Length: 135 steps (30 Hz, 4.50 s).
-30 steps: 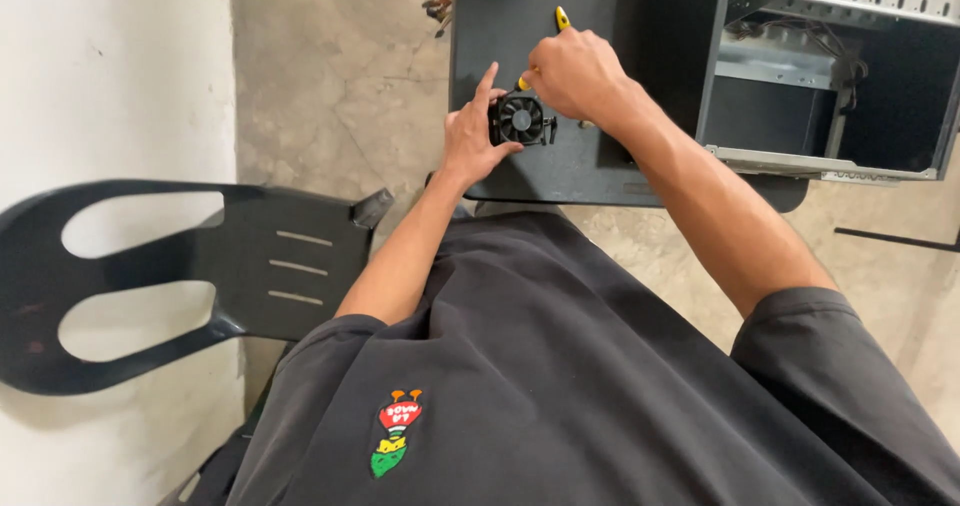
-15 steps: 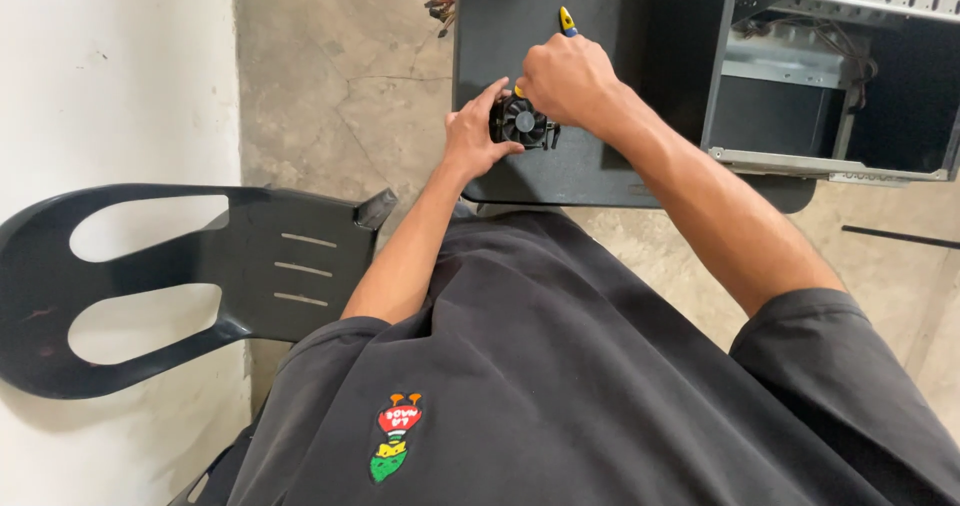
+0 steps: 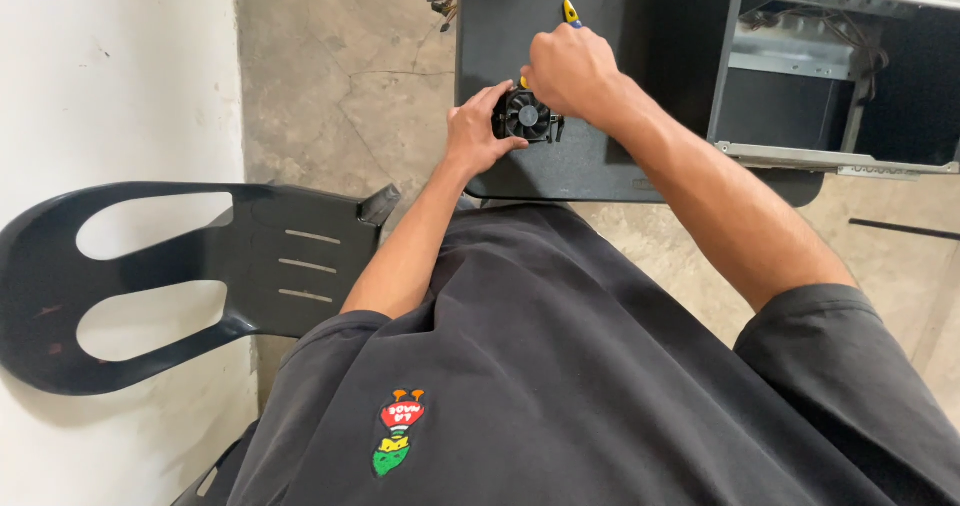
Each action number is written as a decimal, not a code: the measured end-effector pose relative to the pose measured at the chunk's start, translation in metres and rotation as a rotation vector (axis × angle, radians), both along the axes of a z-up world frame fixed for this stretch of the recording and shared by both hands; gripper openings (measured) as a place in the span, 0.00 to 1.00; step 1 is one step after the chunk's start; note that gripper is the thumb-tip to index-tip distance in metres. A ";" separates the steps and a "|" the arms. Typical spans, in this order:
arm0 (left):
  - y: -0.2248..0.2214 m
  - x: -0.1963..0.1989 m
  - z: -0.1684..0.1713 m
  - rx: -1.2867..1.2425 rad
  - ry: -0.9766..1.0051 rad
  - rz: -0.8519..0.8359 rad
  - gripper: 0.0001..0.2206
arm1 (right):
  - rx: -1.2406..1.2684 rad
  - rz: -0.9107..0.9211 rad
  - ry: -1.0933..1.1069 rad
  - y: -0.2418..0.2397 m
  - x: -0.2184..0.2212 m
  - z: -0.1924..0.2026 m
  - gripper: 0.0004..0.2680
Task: Cleaning a computer motherboard and cooling fan using a brush and screwdriver on a repair bench.
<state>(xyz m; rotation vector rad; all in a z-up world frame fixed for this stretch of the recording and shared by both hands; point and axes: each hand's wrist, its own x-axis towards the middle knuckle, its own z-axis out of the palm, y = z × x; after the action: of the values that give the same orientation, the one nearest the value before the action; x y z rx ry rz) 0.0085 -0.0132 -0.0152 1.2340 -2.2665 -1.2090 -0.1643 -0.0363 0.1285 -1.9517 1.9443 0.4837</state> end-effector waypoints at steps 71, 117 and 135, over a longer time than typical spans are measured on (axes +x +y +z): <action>-0.007 -0.003 0.004 -0.028 0.009 0.024 0.42 | -0.045 0.309 0.223 -0.021 0.002 0.005 0.20; -0.012 -0.004 0.023 0.017 0.009 0.038 0.39 | 0.040 0.189 0.045 0.002 -0.063 0.034 0.16; -0.010 -0.002 -0.005 0.044 0.016 0.030 0.43 | -0.022 0.034 -0.079 0.012 -0.070 0.036 0.12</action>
<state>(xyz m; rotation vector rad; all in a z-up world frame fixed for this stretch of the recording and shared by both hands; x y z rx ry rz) 0.0067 -0.0233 -0.0202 1.2644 -2.2134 -1.2604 -0.2345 -0.0245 0.1649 -1.9892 1.8785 0.3902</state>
